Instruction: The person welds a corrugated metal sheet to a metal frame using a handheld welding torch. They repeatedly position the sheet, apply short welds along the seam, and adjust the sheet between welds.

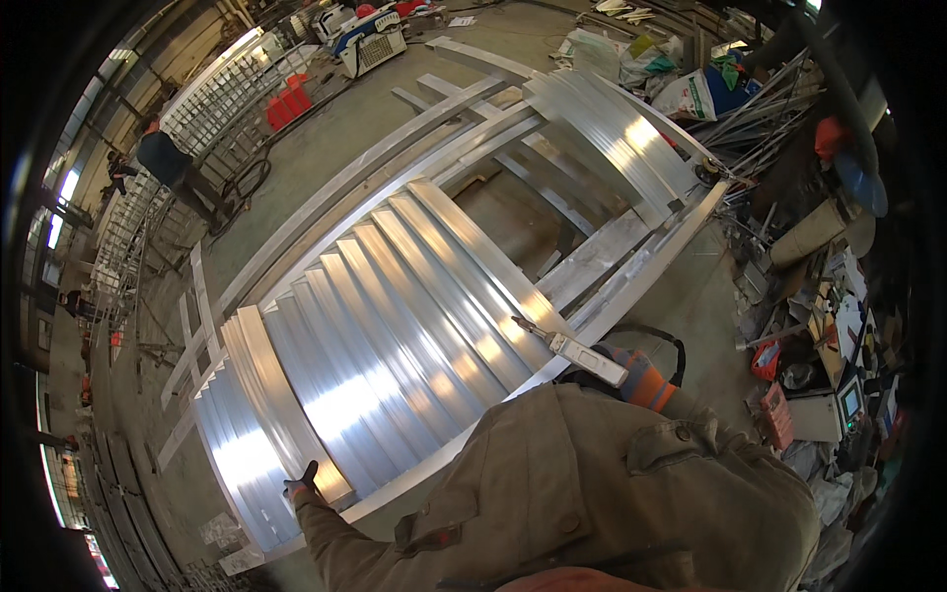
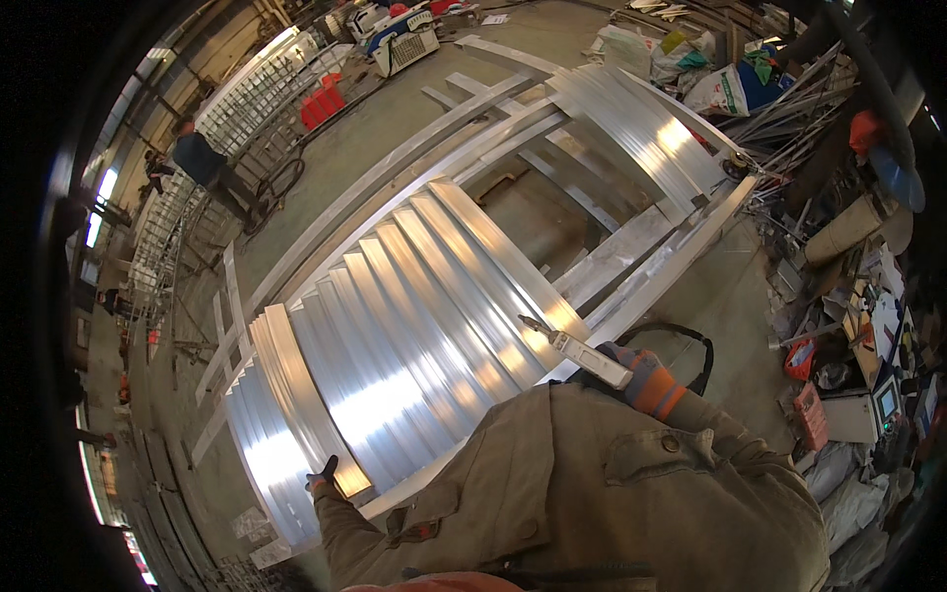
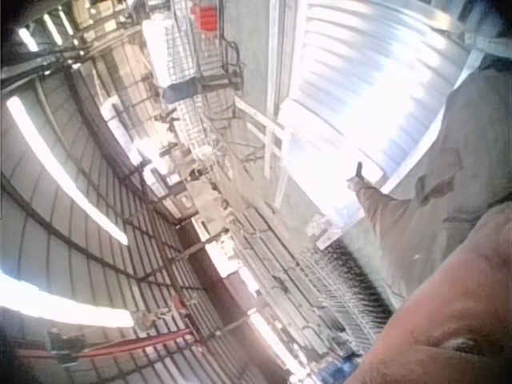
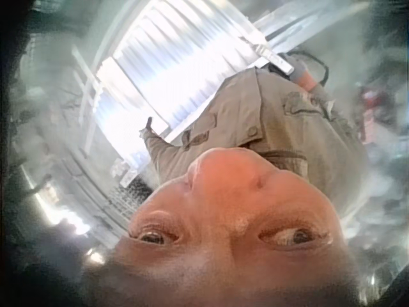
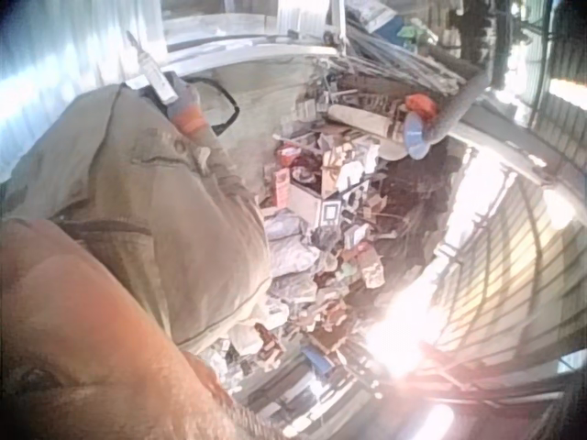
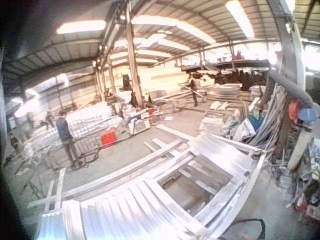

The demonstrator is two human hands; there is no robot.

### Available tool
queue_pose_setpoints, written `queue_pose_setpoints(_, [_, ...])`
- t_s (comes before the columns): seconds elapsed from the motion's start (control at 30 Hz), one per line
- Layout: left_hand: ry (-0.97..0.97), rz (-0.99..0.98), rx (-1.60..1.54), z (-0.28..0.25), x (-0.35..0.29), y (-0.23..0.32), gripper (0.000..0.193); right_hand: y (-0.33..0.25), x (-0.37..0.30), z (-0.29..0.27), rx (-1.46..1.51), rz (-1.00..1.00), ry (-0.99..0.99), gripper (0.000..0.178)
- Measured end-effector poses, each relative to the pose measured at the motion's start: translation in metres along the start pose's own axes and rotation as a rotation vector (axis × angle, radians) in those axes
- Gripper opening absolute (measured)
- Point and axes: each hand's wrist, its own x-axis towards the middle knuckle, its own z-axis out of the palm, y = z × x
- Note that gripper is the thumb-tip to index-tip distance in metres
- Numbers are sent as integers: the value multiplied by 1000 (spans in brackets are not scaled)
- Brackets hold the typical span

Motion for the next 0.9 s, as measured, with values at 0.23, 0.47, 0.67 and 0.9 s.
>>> queue_pose_setpoints(0.23, [133, 23, 52, -6, -72, 31, 149, 6, 0, 1, 49, -41, -39, 45])
queue_pose_setpoints(0.47, [246, 18, 305, 6, -165, 96, 130, -4, 3, -3, 41, -43, -73, 46])
queue_pose_setpoints(0.67, [426, 98, 126, 15, -149, 81, 81, 15, 9, -2, 169, -52, -96, 47])
queue_pose_setpoints(0.9, [101, -72, -74, 19, -109, 61, 130, 68, 35, -29, 95, -92, -84, 33])
